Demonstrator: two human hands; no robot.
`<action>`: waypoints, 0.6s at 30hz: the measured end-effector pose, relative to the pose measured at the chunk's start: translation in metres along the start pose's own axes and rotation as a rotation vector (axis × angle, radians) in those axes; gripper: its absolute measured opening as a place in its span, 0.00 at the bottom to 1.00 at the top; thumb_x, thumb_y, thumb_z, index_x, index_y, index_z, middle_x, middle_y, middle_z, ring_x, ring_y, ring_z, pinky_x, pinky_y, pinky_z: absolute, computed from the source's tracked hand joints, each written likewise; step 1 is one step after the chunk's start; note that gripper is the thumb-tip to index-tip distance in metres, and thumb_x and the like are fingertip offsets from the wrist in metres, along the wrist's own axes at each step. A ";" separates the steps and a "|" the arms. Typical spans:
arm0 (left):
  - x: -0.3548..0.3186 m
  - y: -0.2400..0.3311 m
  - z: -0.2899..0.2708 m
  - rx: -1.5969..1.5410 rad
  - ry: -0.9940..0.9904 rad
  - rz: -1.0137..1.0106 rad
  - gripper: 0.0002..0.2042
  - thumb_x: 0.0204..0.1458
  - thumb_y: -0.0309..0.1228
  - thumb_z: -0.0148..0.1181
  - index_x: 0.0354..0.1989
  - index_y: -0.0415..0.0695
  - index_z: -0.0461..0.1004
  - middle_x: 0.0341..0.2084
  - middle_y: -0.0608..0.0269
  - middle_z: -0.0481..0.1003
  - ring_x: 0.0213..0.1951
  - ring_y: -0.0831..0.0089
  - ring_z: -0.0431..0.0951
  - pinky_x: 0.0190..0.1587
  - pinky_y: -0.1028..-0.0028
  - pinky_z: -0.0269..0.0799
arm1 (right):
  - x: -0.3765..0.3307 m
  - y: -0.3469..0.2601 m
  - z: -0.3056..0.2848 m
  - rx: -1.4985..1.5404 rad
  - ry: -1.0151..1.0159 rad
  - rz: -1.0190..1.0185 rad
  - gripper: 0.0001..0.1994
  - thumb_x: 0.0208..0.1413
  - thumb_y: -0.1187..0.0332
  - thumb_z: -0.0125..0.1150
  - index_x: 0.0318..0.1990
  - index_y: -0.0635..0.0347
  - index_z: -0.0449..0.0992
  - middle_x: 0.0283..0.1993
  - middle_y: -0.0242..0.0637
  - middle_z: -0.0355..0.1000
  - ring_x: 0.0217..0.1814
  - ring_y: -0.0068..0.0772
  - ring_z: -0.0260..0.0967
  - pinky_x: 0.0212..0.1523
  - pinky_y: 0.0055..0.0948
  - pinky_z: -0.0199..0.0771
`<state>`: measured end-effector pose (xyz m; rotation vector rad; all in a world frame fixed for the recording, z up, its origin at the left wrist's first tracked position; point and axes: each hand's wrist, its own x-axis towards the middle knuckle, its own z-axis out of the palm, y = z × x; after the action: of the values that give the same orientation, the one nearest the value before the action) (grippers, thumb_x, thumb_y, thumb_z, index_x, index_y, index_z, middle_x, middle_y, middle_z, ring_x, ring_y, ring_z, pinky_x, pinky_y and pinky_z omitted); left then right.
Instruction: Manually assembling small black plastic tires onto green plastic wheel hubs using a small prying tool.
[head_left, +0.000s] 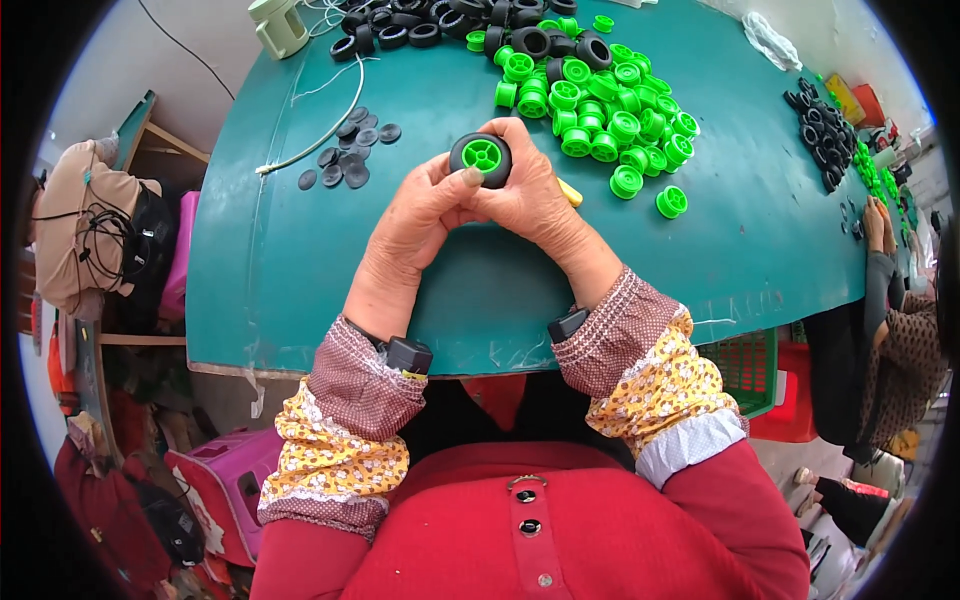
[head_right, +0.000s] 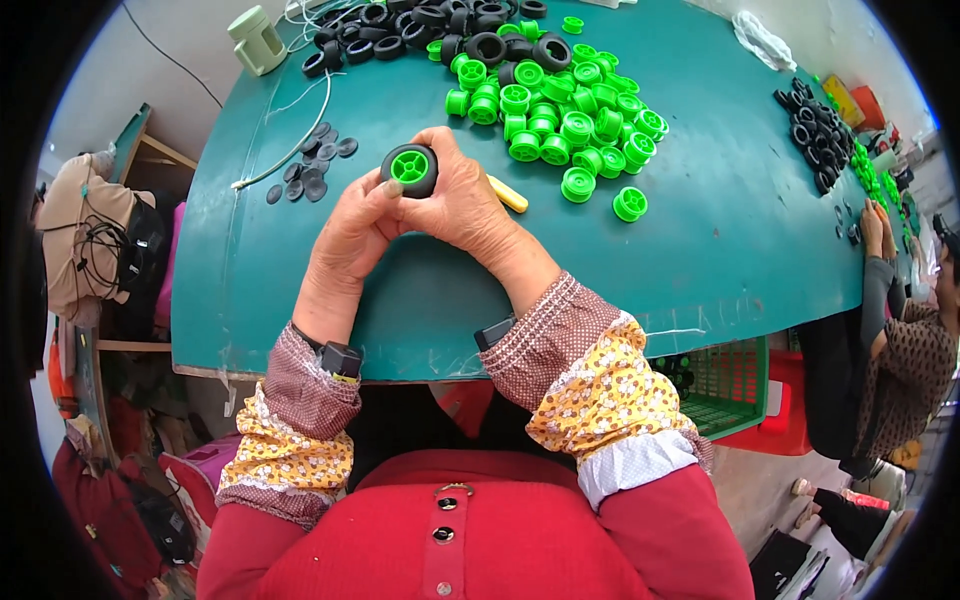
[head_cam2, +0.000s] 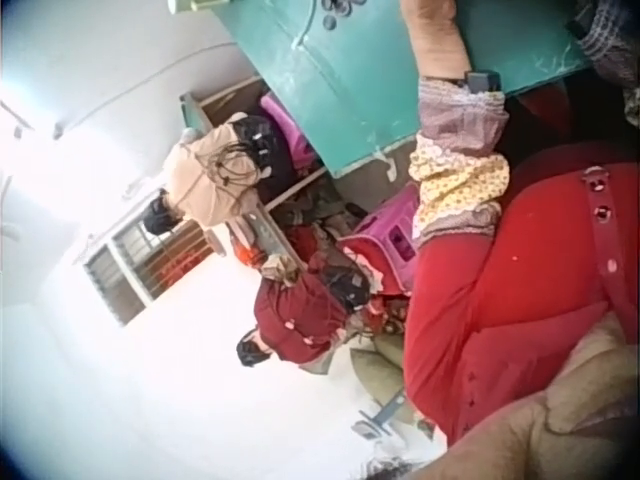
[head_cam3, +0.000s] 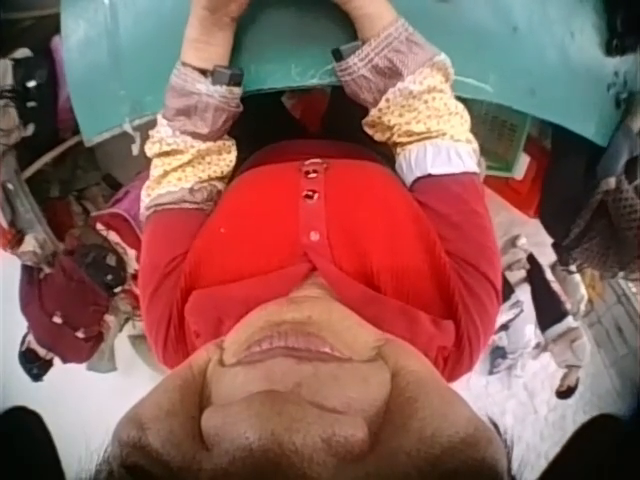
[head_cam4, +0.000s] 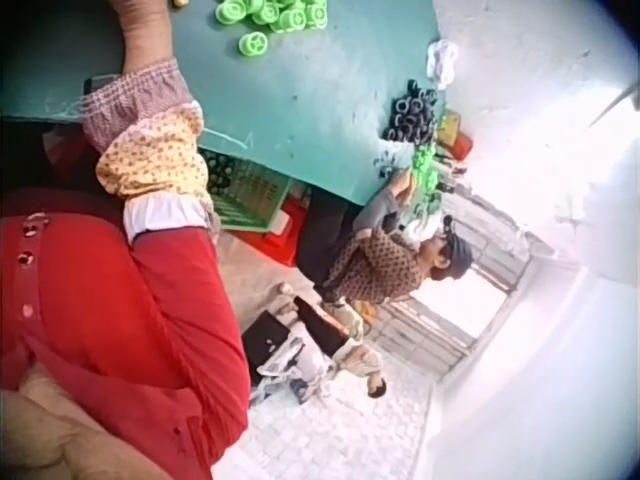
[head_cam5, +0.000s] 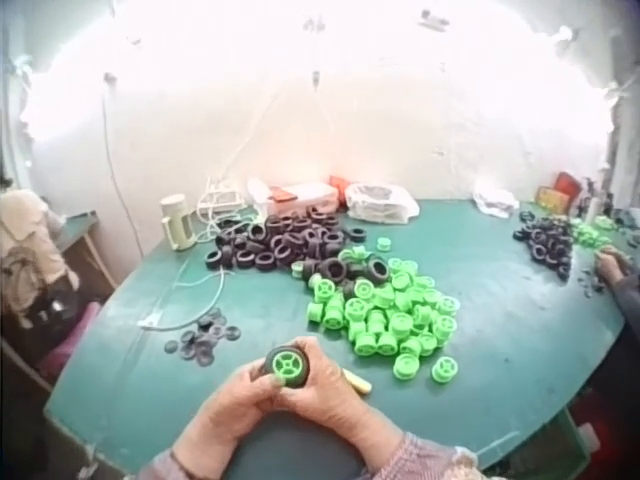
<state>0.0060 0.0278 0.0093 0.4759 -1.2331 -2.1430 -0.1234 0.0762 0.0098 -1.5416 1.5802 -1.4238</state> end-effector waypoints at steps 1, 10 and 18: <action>0.001 0.000 0.000 -0.002 0.005 0.007 0.14 0.46 0.30 0.55 0.38 0.35 0.68 0.31 0.63 0.72 0.32 0.78 0.74 0.37 0.79 0.72 | 0.000 0.001 -0.001 -0.001 -0.007 -0.004 0.29 0.31 0.66 0.69 0.43 0.60 0.59 0.35 0.44 0.70 0.38 0.38 0.70 0.39 0.30 0.70; 0.002 0.006 -0.017 0.110 0.027 -0.071 0.13 0.41 0.29 0.55 0.35 0.35 0.69 0.24 0.64 0.72 0.22 0.80 0.71 0.26 0.82 0.69 | 0.004 0.002 -0.005 -0.015 -0.115 -0.284 0.30 0.32 0.68 0.68 0.46 0.61 0.61 0.37 0.36 0.67 0.37 0.25 0.67 0.37 0.25 0.69; 0.001 0.003 -0.015 -0.016 -0.030 -0.041 0.14 0.50 0.36 0.49 0.35 0.35 0.69 0.24 0.59 0.72 0.23 0.76 0.73 0.25 0.81 0.71 | 0.001 -0.015 -0.002 0.147 -0.119 0.104 0.27 0.32 0.68 0.69 0.42 0.64 0.62 0.32 0.36 0.69 0.27 0.24 0.70 0.28 0.22 0.71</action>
<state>0.0152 0.0165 0.0040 0.4684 -1.2320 -2.2003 -0.1196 0.0790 0.0238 -1.4109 1.4315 -1.3349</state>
